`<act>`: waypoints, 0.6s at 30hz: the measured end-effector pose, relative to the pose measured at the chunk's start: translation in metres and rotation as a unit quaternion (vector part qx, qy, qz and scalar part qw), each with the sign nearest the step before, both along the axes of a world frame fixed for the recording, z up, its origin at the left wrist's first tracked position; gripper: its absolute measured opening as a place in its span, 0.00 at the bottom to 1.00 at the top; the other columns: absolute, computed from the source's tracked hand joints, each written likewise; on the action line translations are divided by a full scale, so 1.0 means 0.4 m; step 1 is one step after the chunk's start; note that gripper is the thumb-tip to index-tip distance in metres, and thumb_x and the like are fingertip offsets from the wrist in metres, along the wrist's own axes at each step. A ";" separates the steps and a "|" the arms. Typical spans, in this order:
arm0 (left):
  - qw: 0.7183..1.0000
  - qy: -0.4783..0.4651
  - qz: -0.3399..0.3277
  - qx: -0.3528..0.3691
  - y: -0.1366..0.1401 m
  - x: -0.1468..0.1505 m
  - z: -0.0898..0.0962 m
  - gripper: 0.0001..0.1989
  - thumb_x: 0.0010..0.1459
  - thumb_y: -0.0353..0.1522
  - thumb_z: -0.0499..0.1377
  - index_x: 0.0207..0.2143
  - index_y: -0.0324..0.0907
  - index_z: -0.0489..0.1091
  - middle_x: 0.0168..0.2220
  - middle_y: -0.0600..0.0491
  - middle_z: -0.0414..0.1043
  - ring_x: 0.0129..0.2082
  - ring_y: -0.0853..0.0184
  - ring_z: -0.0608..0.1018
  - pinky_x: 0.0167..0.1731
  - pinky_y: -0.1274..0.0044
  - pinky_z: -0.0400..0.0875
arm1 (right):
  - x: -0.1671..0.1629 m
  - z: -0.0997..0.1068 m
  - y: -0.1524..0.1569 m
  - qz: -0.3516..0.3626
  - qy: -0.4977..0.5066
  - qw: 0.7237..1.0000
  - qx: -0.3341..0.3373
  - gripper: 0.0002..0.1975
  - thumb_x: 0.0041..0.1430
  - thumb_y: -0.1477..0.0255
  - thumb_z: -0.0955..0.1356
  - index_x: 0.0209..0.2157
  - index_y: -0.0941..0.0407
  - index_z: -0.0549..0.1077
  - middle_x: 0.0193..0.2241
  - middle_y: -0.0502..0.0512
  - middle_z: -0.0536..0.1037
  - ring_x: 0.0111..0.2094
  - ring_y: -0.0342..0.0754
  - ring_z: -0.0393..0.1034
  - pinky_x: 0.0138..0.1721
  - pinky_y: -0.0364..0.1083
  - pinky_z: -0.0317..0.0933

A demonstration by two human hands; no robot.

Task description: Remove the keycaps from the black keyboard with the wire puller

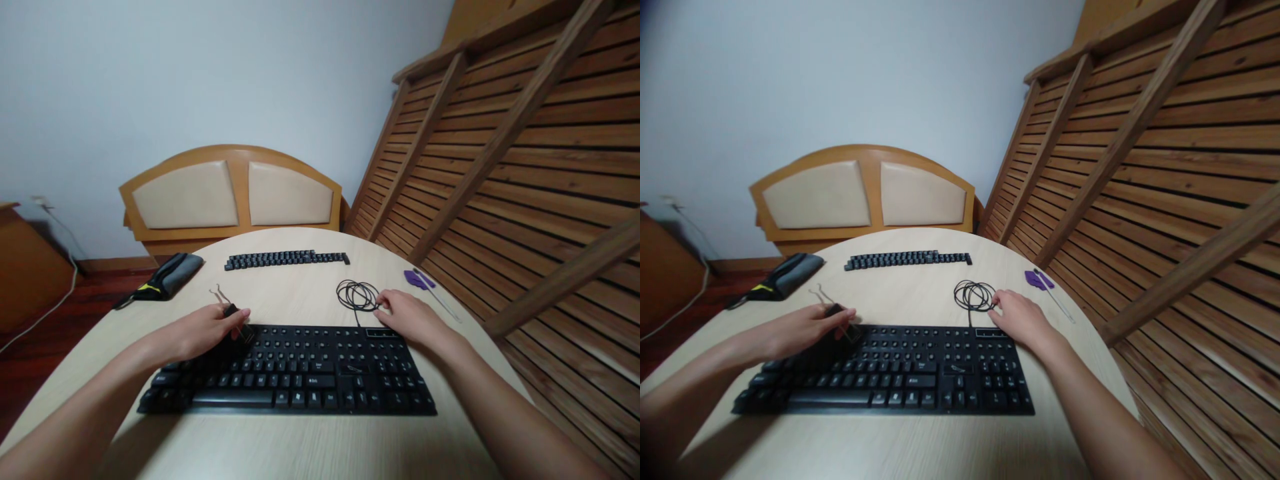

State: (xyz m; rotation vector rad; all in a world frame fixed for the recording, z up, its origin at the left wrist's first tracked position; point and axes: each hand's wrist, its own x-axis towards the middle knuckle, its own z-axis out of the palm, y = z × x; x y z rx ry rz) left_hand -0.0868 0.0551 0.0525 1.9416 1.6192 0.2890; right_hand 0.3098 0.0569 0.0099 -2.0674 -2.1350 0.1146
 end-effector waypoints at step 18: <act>0.995 0.096 -0.008 -0.035 0.016 -0.040 0.019 0.34 0.51 0.59 0.44 0.23 0.44 0.76 0.32 0.46 0.77 0.37 0.51 0.77 0.43 0.68 0.66 | 0.050 -0.069 0.067 -0.022 0.036 0.994 0.101 0.13 0.60 0.77 0.63 0.44 0.55 0.76 0.45 0.59 0.77 0.49 0.53 0.70 0.51 0.48 0.59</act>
